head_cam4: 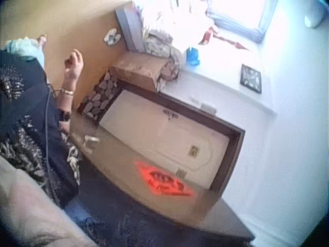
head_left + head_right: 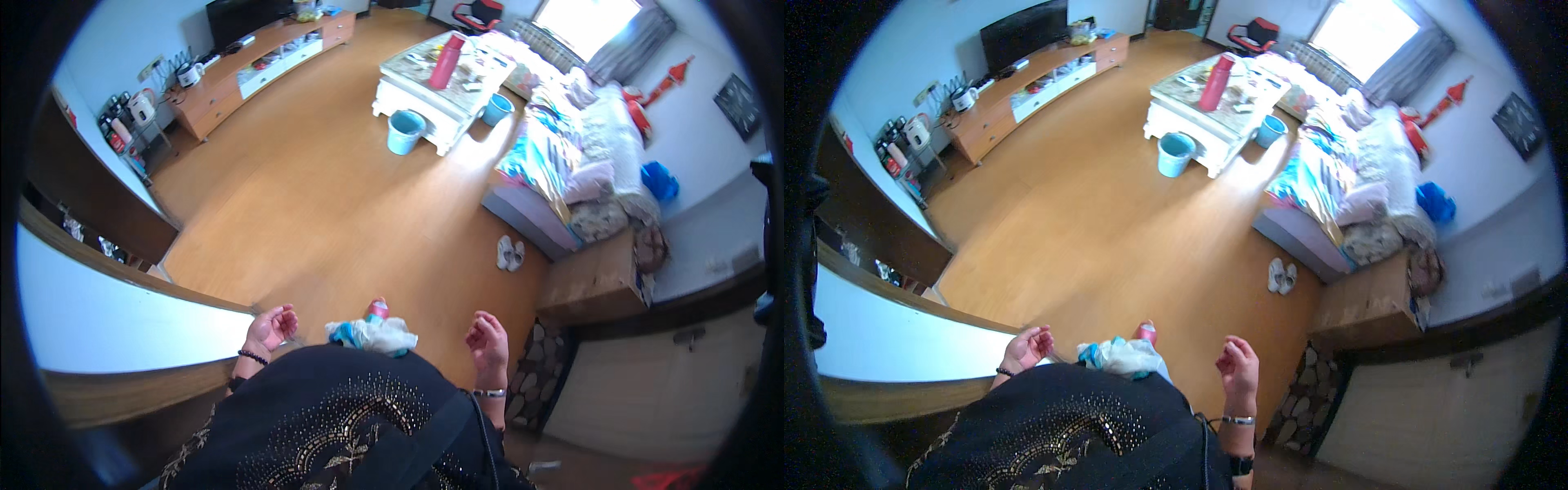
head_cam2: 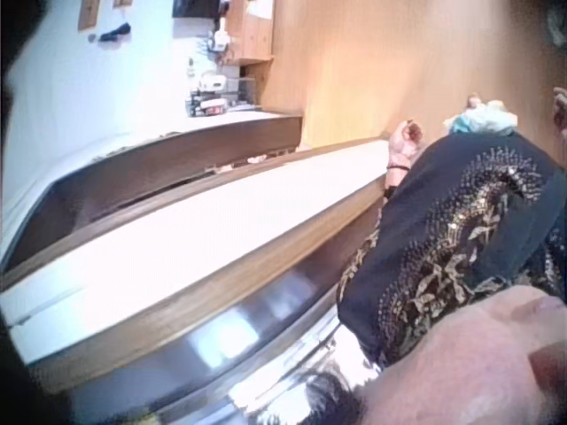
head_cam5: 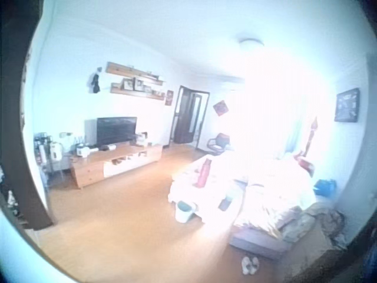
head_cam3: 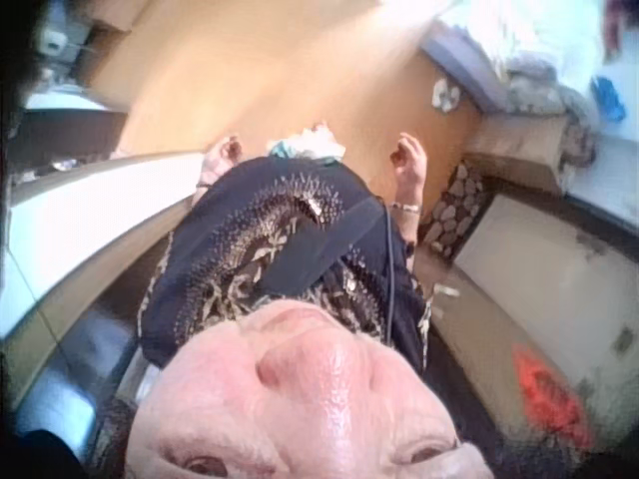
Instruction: The person hangs a peach-colored top on a hanger and places it on a rack. Then the person walks to the bathroom and washes several garments by hand in a yellow basin, rinsing them in a blue basin.
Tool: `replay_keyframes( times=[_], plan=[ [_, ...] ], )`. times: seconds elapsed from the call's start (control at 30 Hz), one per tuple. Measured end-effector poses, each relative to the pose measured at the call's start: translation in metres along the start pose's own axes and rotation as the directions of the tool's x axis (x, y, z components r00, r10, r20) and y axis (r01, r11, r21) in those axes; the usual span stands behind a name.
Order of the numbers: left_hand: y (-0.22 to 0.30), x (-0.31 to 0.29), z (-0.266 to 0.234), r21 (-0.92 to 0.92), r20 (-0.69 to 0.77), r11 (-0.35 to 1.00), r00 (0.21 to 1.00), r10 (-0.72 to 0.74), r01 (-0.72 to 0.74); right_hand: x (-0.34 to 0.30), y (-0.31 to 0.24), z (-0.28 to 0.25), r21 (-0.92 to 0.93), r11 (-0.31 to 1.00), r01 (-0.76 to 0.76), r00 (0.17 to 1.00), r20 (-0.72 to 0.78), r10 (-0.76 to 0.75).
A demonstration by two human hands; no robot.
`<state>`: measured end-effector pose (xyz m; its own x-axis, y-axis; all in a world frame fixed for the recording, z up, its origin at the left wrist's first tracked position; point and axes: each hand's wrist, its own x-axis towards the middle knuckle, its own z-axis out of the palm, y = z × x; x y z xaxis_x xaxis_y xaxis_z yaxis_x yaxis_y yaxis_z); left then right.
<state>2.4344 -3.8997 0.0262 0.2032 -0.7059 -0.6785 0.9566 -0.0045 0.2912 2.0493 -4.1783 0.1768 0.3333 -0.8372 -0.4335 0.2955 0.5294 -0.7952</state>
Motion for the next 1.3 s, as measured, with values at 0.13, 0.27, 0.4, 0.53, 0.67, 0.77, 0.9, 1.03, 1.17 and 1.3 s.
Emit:
replay_keyframes(
  times=[0.13, 0.27, 0.4, 0.53, 0.67, 0.77, 0.9, 1.03, 1.17, 1.3],
  plan=[
    [0.052, 0.034, 0.039, -0.180, -0.162, 0.972, 0.979, 0.123, -0.152, 0.127, -0.035, 0.077, -0.053, 0.995, -0.085, 0.991, 0.096, 0.090],
    [0.092, 0.057, 0.065, -0.151, -0.089, 0.916, 0.928, 0.363, -0.373, 0.232, -0.063, 0.176, -0.274, 0.952, -0.139, 0.928, 0.299, 0.222],
    [0.128, 0.102, 0.057, -0.283, -0.300, 0.881, 0.907, 0.294, -0.379, 0.334, -0.068, 0.274, -0.329, 0.939, -0.100, 0.858, 0.449, 0.248],
    [0.196, 0.171, 0.042, -0.363, -0.415, 0.825, 0.868, 0.273, -0.433, 0.410, -0.072, 0.384, -0.468, 0.881, -0.064, 0.846, 0.443, 0.297],
    [0.320, 0.234, 0.067, -0.349, -0.441, 0.806, 0.843, 0.308, -0.477, 0.450, -0.132, 0.524, -0.308, 0.905, 0.295, 0.729, 0.684, -0.005],
    [0.431, 0.283, 0.112, -0.202, -0.316, 0.868, 0.869, 0.382, -0.455, 0.459, -0.207, 0.613, -0.063, 0.795, 0.603, 0.437, 0.860, -0.263],
    [0.544, 0.349, 0.173, -0.037, -0.166, 0.896, 0.886, 0.432, -0.443, 0.476, -0.277, 0.702, 0.261, 0.318, 0.911, -0.043, 0.829, -0.557],
    [0.623, 0.430, 0.217, -0.081, -0.096, 0.909, 0.911, 0.401, -0.409, 0.539, -0.302, 0.774, 0.537, -0.068, 0.841, -0.471, 0.664, -0.581],
    [0.679, 0.506, 0.240, -0.122, -0.106, 0.892, 0.899, 0.425, -0.436, 0.645, -0.317, 0.828, 0.603, -0.169, 0.780, -0.572, 0.577, -0.583],
    [0.712, 0.554, 0.265, -0.203, -0.361, 0.874, 0.863, 0.353, -0.442, 0.750, -0.348, 0.878, 0.645, -0.216, 0.733, -0.627, 0.518, -0.582]
  ],
)
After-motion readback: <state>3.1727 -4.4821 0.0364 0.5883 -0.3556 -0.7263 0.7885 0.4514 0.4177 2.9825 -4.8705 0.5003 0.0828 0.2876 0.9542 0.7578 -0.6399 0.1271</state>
